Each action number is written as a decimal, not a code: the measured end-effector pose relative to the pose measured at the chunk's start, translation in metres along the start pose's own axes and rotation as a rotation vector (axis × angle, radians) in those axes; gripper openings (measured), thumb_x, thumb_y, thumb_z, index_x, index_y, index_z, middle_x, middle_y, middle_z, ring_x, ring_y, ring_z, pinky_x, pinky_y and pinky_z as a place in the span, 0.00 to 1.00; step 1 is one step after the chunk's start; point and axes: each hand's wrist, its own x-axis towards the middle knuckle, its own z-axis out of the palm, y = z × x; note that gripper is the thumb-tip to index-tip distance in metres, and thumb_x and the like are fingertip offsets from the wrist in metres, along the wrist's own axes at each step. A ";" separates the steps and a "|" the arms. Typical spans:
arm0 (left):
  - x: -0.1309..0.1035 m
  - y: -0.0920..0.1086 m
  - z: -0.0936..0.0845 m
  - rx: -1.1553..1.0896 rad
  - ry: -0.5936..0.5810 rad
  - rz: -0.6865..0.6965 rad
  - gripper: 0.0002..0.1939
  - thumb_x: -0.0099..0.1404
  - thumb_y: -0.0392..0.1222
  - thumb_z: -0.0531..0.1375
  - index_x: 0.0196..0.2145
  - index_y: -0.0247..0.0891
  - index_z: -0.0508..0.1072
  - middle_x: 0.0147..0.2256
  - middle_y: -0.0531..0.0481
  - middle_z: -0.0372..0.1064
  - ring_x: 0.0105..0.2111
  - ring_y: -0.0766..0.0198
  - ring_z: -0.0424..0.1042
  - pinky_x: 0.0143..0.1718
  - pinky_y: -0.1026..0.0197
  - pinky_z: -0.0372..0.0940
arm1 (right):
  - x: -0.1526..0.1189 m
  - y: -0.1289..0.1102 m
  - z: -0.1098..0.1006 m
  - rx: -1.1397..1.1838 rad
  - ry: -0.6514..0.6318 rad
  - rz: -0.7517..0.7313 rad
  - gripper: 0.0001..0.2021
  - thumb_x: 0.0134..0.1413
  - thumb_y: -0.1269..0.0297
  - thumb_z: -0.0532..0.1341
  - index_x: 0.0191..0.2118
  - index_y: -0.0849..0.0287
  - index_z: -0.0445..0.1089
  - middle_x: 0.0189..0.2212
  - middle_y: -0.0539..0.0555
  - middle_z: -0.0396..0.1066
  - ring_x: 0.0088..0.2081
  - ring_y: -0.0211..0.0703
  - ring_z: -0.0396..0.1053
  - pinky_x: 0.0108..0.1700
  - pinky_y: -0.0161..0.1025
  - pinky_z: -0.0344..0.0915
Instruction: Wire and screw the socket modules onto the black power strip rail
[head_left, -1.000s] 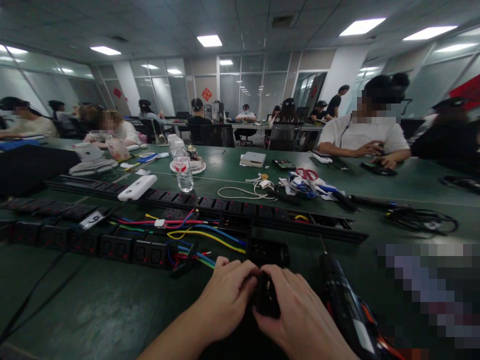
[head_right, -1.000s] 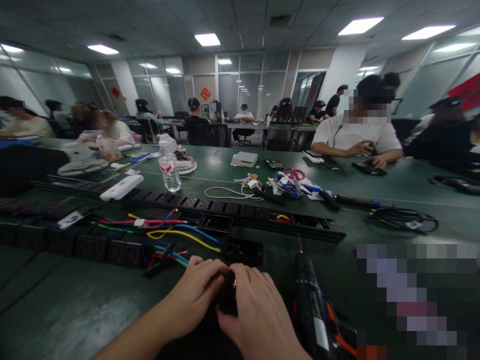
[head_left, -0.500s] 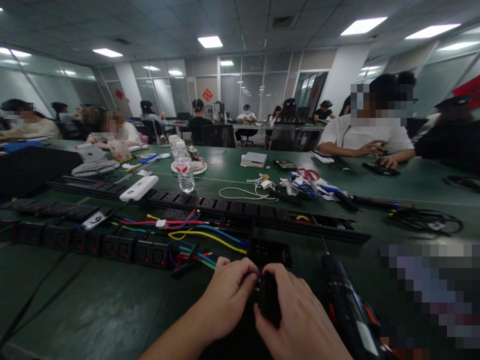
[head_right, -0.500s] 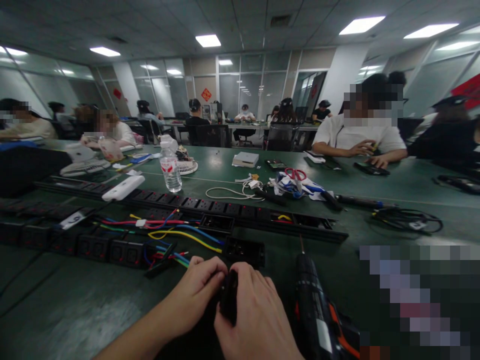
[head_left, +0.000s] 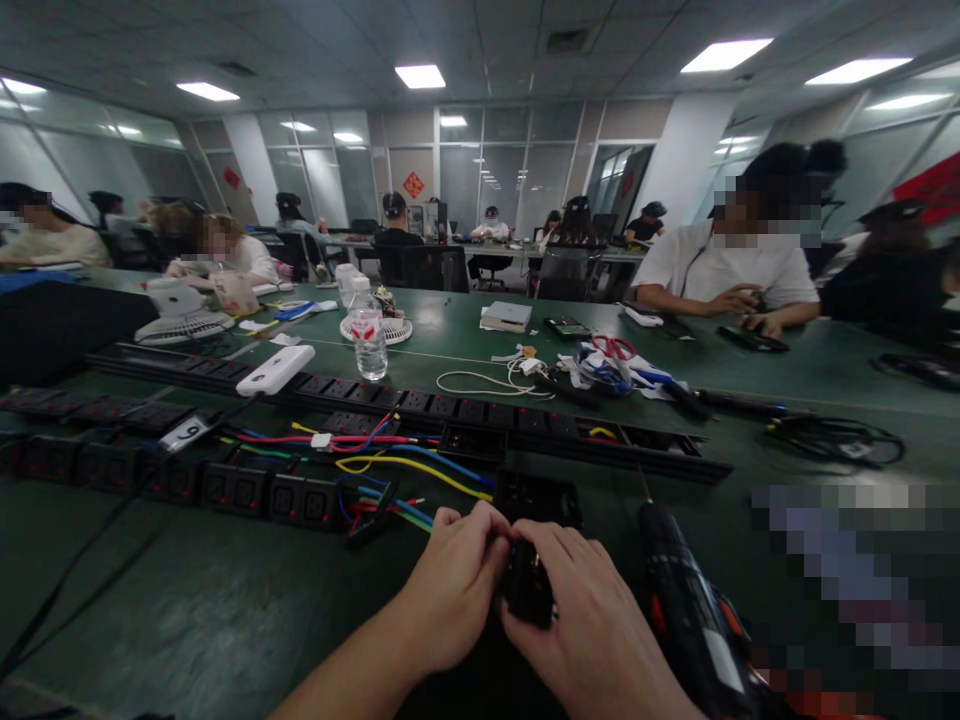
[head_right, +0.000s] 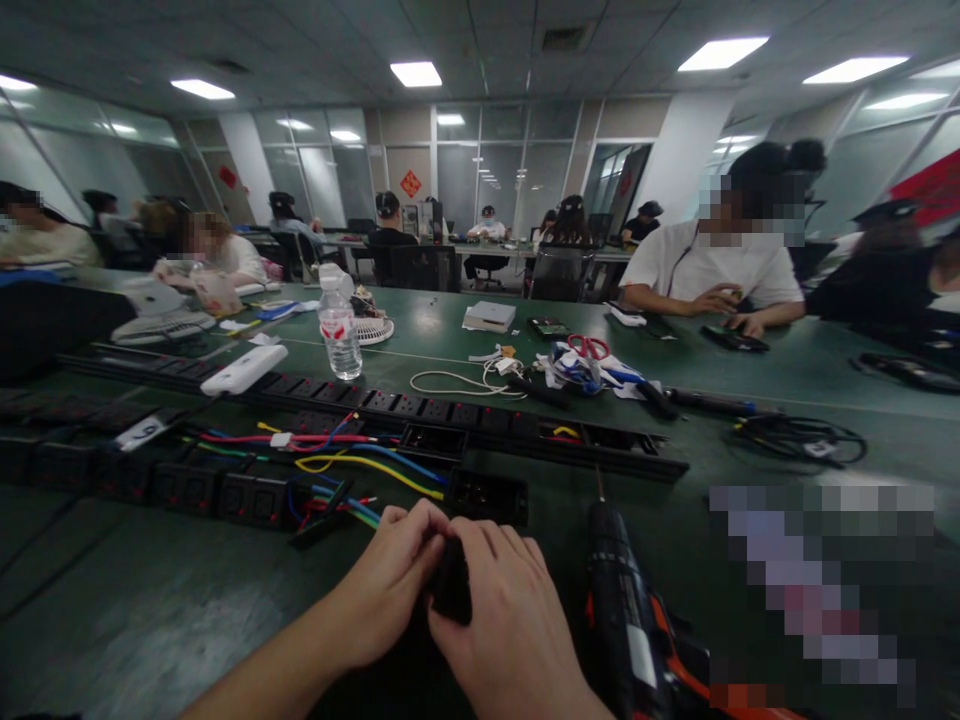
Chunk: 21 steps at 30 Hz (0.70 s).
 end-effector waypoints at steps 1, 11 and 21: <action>0.000 -0.001 0.000 0.011 0.001 -0.007 0.11 0.74 0.43 0.45 0.40 0.42 0.66 0.38 0.51 0.68 0.40 0.58 0.63 0.44 0.54 0.57 | 0.000 0.000 0.000 0.005 0.007 0.006 0.20 0.44 0.75 0.62 0.47 0.58 0.67 0.40 0.57 0.73 0.41 0.55 0.70 0.44 0.56 0.65; 0.000 0.001 -0.004 -0.019 -0.036 -0.009 0.13 0.75 0.44 0.43 0.38 0.42 0.65 0.36 0.52 0.67 0.39 0.59 0.62 0.45 0.54 0.58 | -0.004 0.002 0.004 0.039 0.053 0.013 0.21 0.42 0.75 0.66 0.46 0.61 0.67 0.38 0.58 0.73 0.38 0.56 0.70 0.41 0.55 0.67; 0.000 -0.002 -0.006 -0.108 -0.043 -0.047 0.15 0.74 0.49 0.45 0.39 0.43 0.68 0.37 0.52 0.66 0.42 0.58 0.60 0.46 0.55 0.59 | -0.004 0.002 0.003 0.129 -0.023 0.132 0.22 0.43 0.71 0.70 0.46 0.58 0.66 0.40 0.55 0.72 0.41 0.54 0.69 0.43 0.53 0.65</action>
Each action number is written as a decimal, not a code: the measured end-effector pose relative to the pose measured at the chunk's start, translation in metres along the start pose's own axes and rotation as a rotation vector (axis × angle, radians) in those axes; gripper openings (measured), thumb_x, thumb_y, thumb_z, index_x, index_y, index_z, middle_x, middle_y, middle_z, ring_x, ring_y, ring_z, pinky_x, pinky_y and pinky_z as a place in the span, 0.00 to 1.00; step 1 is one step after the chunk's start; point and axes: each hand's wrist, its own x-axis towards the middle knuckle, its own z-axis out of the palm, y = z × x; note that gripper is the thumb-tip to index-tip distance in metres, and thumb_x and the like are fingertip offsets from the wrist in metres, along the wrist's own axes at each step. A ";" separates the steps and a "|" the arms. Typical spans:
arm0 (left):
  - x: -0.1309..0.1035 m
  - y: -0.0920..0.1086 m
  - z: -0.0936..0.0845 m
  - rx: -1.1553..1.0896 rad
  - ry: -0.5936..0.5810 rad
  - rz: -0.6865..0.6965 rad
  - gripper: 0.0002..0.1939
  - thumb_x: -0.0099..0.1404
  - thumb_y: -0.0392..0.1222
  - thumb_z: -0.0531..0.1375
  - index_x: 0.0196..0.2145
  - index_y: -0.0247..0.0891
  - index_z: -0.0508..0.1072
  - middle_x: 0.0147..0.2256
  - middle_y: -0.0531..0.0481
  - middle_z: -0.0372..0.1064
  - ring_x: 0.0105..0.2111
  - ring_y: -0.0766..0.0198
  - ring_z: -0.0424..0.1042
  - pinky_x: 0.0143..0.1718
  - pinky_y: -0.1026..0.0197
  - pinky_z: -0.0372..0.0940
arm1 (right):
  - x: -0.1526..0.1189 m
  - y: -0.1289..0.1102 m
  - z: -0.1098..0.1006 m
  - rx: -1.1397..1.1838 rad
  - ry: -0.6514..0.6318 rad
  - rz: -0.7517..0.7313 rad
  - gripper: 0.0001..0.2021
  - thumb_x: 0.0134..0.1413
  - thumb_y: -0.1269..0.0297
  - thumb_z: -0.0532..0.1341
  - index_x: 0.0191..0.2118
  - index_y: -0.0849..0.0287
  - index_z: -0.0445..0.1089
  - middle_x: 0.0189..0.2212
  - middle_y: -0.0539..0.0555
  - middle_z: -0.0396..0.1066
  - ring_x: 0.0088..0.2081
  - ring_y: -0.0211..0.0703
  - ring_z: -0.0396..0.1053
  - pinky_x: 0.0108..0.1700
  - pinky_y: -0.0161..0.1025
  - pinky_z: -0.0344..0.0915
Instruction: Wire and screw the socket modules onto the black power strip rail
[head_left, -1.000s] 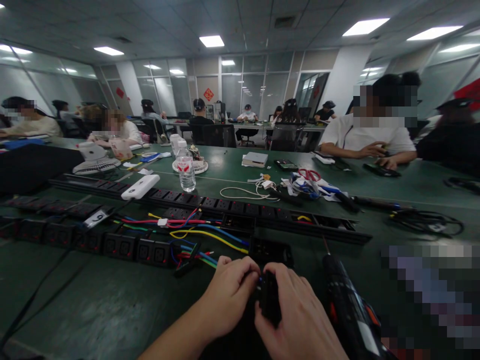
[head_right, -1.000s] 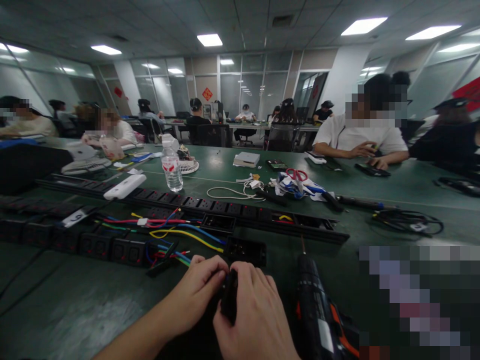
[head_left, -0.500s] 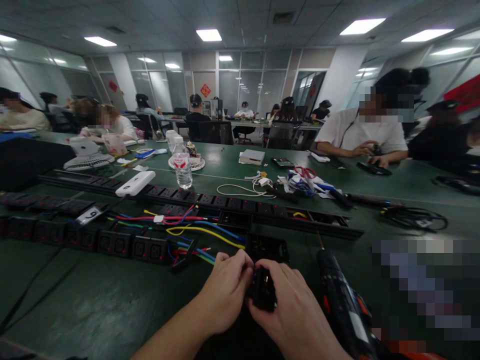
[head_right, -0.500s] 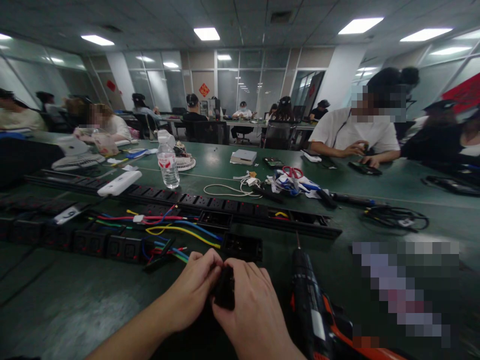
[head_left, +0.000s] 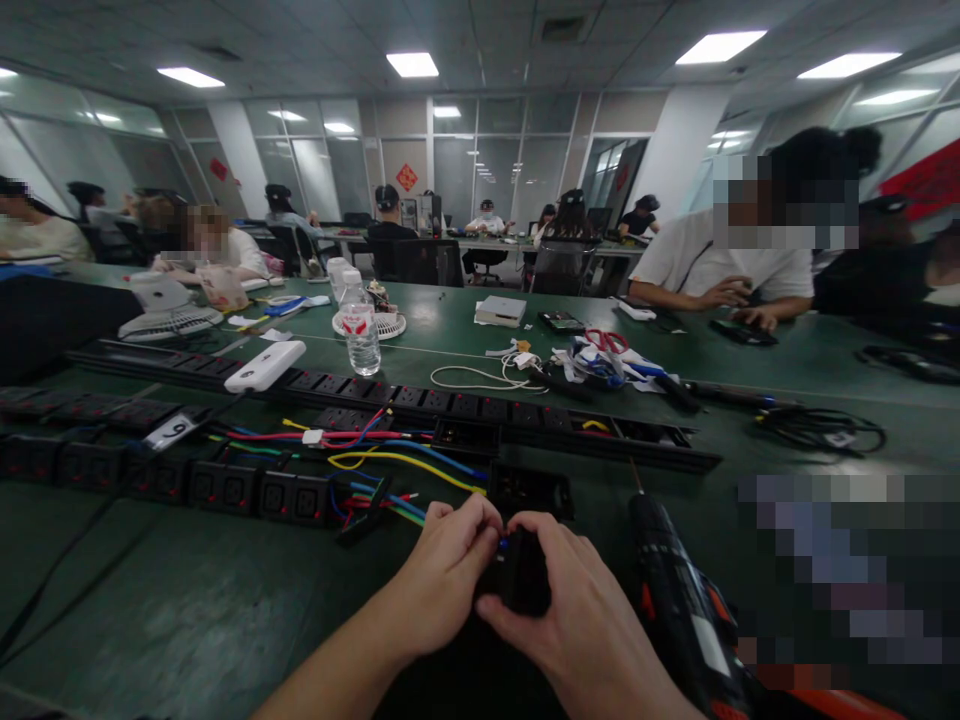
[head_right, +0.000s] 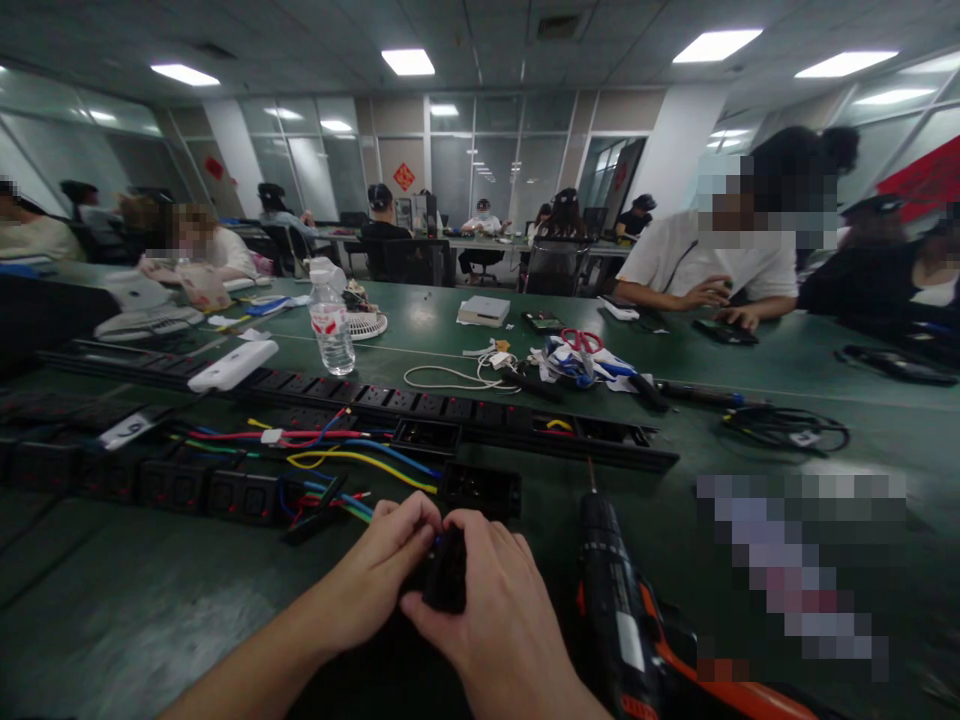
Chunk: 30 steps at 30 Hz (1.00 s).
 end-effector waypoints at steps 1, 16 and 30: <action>0.000 0.000 0.000 -0.006 -0.001 -0.004 0.15 0.74 0.49 0.45 0.40 0.43 0.68 0.37 0.52 0.66 0.42 0.58 0.60 0.46 0.55 0.58 | 0.000 0.000 0.000 0.001 0.002 -0.001 0.23 0.43 0.71 0.70 0.47 0.58 0.65 0.40 0.55 0.72 0.41 0.54 0.69 0.44 0.53 0.65; 0.003 0.000 0.001 -0.008 0.012 0.047 0.19 0.74 0.50 0.44 0.41 0.45 0.72 0.36 0.54 0.69 0.39 0.58 0.62 0.46 0.54 0.54 | 0.002 0.004 -0.025 -0.210 0.054 -0.016 0.18 0.44 0.68 0.67 0.43 0.57 0.66 0.35 0.54 0.72 0.37 0.54 0.70 0.39 0.52 0.65; 0.001 0.002 0.007 0.356 0.027 0.279 0.09 0.68 0.44 0.59 0.46 0.47 0.70 0.37 0.55 0.72 0.37 0.60 0.68 0.41 0.56 0.52 | 0.006 0.008 -0.026 -0.346 -0.283 0.062 0.30 0.32 0.67 0.77 0.47 0.65 0.73 0.43 0.63 0.75 0.43 0.62 0.73 0.47 0.58 0.66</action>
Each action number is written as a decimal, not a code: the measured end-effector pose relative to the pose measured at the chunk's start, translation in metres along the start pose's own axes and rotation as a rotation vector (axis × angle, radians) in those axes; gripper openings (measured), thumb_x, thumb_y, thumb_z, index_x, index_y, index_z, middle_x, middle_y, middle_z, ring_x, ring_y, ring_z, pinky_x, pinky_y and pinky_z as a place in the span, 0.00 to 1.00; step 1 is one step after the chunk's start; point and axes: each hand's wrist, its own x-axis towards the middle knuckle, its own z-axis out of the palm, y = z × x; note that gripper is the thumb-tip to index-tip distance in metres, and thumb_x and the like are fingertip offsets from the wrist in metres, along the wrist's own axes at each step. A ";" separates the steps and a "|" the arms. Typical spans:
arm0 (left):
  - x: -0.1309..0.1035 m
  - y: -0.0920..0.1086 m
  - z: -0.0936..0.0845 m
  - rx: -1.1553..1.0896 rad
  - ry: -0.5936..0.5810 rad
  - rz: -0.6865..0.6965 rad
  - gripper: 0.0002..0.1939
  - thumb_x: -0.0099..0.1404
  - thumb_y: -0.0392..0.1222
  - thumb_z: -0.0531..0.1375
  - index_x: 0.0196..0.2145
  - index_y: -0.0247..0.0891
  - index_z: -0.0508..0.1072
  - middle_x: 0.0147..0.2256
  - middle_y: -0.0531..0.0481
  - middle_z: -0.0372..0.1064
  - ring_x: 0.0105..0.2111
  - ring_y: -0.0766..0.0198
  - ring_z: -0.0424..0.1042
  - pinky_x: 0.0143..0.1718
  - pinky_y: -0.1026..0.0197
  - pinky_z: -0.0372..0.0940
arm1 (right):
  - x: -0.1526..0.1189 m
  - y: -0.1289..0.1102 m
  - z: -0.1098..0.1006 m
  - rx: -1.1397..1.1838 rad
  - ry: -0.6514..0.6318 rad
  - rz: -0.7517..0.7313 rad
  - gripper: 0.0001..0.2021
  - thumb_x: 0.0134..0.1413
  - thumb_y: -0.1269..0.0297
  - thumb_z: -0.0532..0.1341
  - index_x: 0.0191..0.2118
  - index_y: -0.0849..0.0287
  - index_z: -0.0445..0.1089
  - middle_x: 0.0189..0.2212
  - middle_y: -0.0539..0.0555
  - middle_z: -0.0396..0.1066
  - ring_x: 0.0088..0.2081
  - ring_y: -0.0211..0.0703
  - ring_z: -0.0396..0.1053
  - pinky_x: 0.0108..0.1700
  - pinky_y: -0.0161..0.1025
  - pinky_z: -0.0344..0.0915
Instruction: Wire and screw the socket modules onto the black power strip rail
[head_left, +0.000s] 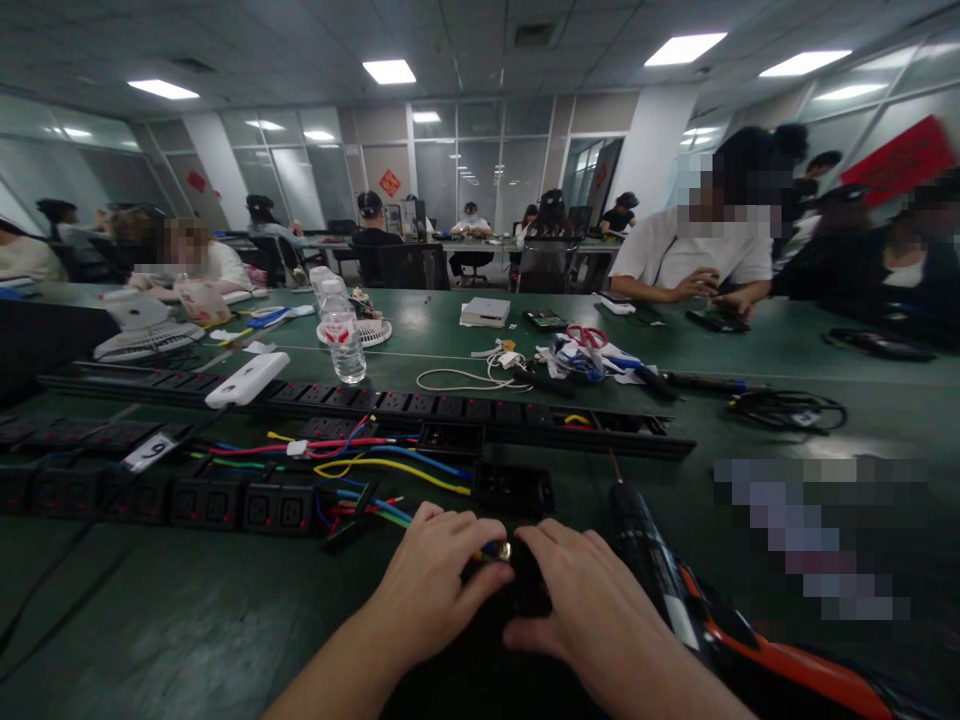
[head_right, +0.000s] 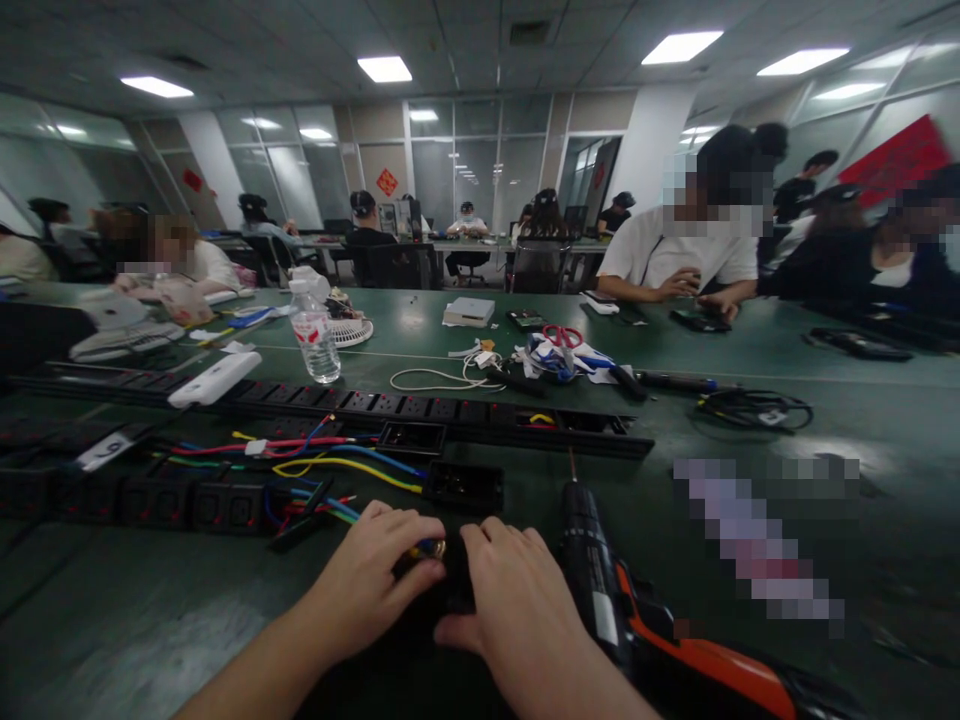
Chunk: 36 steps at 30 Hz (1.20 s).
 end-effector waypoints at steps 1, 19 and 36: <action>0.000 0.000 0.001 0.032 0.006 0.012 0.09 0.68 0.44 0.60 0.46 0.47 0.70 0.36 0.55 0.71 0.37 0.60 0.67 0.40 0.56 0.52 | 0.001 0.000 -0.001 0.009 -0.015 0.007 0.34 0.30 0.65 0.78 0.49 0.66 0.72 0.44 0.64 0.75 0.44 0.62 0.72 0.48 0.58 0.66; 0.004 0.002 0.013 0.018 0.156 0.014 0.07 0.73 0.40 0.50 0.40 0.41 0.67 0.36 0.50 0.69 0.37 0.59 0.66 0.40 0.55 0.58 | -0.002 0.012 -0.020 0.033 -0.051 -0.037 0.09 0.58 0.74 0.59 0.33 0.57 0.75 0.36 0.53 0.75 0.37 0.47 0.73 0.42 0.44 0.66; -0.002 0.006 0.013 0.200 -0.047 -0.129 0.08 0.60 0.34 0.55 0.39 0.40 0.67 0.39 0.47 0.66 0.41 0.55 0.64 0.46 0.52 0.62 | -0.012 -0.003 -0.037 -0.260 -0.085 -0.125 0.28 0.36 0.83 0.65 0.49 0.63 0.71 0.41 0.63 0.77 0.42 0.62 0.74 0.46 0.55 0.68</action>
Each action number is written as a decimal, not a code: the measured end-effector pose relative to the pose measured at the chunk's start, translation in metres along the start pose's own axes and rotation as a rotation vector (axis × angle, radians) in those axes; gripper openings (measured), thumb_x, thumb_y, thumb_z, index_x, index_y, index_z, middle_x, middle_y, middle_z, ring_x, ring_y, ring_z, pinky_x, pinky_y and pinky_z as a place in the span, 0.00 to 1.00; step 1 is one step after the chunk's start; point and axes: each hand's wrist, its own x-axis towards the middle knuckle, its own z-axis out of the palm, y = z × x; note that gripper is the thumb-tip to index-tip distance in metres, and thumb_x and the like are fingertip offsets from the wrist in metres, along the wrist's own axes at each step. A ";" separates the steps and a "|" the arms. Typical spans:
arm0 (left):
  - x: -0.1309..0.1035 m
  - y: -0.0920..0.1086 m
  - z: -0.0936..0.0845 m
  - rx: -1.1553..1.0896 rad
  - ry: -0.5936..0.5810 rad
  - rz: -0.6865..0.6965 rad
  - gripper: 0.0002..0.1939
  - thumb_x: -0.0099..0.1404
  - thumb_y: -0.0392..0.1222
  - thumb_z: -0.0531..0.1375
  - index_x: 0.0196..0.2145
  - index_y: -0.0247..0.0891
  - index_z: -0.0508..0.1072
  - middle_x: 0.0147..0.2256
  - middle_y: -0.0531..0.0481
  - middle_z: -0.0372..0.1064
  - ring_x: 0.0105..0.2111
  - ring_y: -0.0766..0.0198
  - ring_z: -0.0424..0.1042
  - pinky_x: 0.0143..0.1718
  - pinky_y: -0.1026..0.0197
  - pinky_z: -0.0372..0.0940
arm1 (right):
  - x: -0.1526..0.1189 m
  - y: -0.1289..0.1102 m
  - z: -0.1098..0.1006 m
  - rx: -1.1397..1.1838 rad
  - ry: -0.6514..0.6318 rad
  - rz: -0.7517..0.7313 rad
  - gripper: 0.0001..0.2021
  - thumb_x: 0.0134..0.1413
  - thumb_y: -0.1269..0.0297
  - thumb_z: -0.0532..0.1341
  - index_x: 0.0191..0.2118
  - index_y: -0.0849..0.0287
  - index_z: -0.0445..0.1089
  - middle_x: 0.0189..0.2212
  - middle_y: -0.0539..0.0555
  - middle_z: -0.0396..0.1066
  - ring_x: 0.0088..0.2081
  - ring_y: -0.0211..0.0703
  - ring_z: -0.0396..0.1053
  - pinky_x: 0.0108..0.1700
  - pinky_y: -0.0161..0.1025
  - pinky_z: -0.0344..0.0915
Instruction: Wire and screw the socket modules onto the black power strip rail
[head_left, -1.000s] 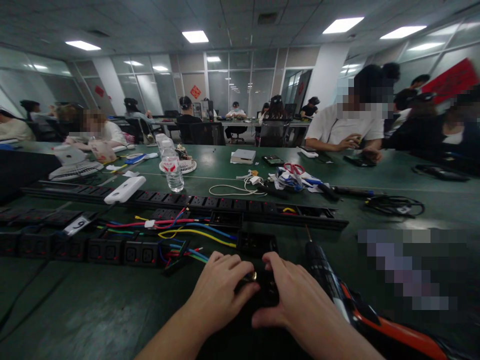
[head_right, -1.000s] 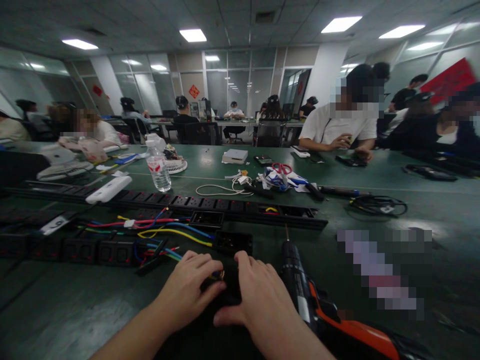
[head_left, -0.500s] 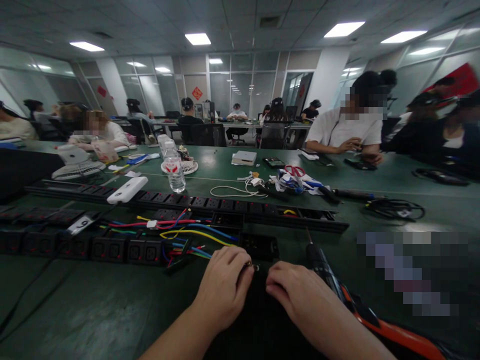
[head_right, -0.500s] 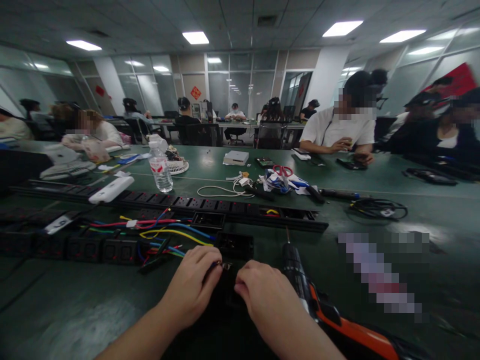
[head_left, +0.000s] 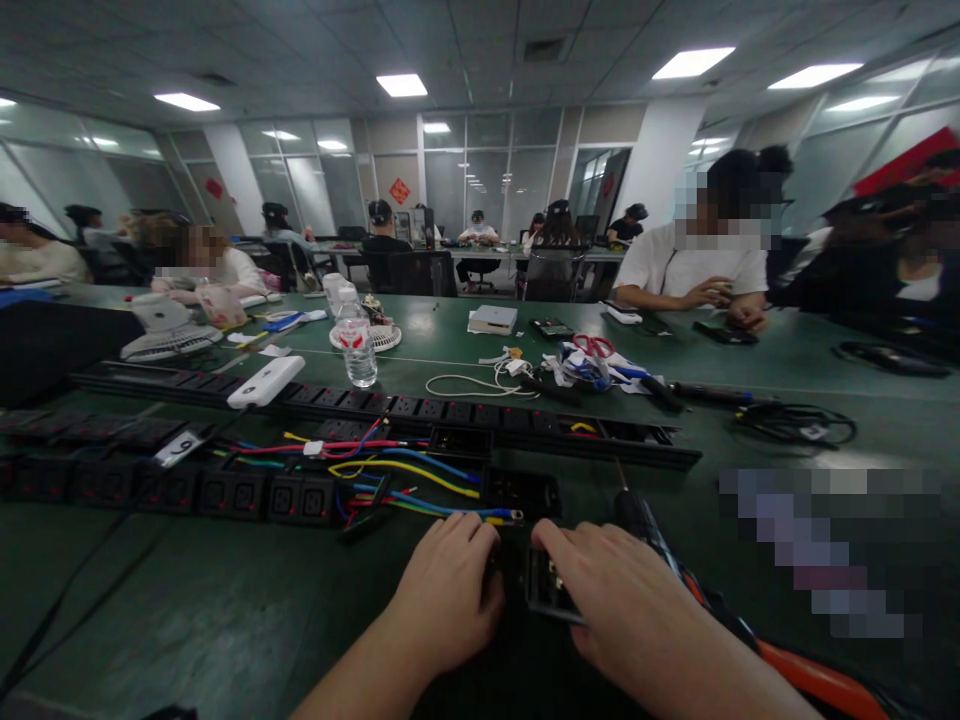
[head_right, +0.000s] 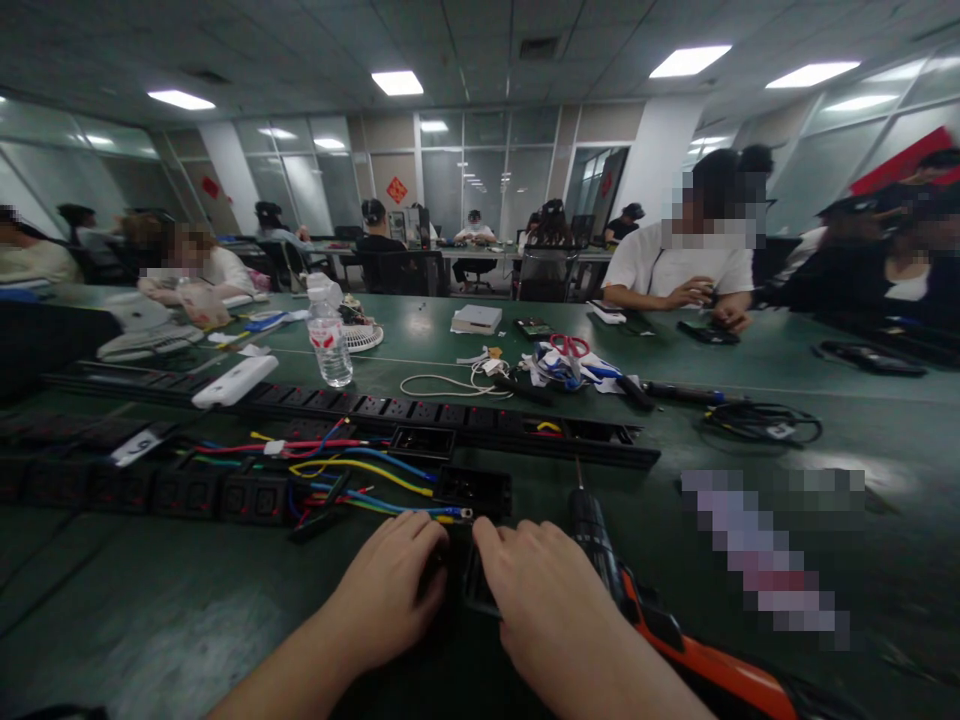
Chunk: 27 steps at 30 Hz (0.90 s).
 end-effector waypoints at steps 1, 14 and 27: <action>0.000 0.000 -0.001 -0.020 -0.003 0.008 0.10 0.59 0.34 0.55 0.40 0.40 0.67 0.39 0.47 0.66 0.42 0.55 0.64 0.46 0.52 0.61 | 0.002 -0.003 -0.002 -0.030 0.005 -0.013 0.29 0.35 0.84 0.64 0.50 0.64 0.71 0.41 0.65 0.77 0.42 0.63 0.74 0.46 0.56 0.68; -0.004 0.003 -0.010 -0.084 -0.052 0.169 0.14 0.59 0.44 0.65 0.44 0.48 0.72 0.46 0.52 0.65 0.46 0.56 0.61 0.47 0.53 0.59 | 0.001 0.012 -0.006 -0.038 0.080 0.047 0.30 0.40 0.81 0.65 0.54 0.64 0.67 0.43 0.63 0.76 0.43 0.59 0.74 0.47 0.54 0.70; -0.013 -0.004 -0.031 0.006 -0.007 0.047 0.06 0.52 0.32 0.56 0.29 0.41 0.68 0.35 0.51 0.67 0.38 0.56 0.65 0.42 0.52 0.60 | -0.001 0.002 0.028 0.127 0.147 -0.050 0.32 0.39 0.79 0.60 0.56 0.64 0.68 0.50 0.63 0.73 0.50 0.56 0.71 0.54 0.53 0.67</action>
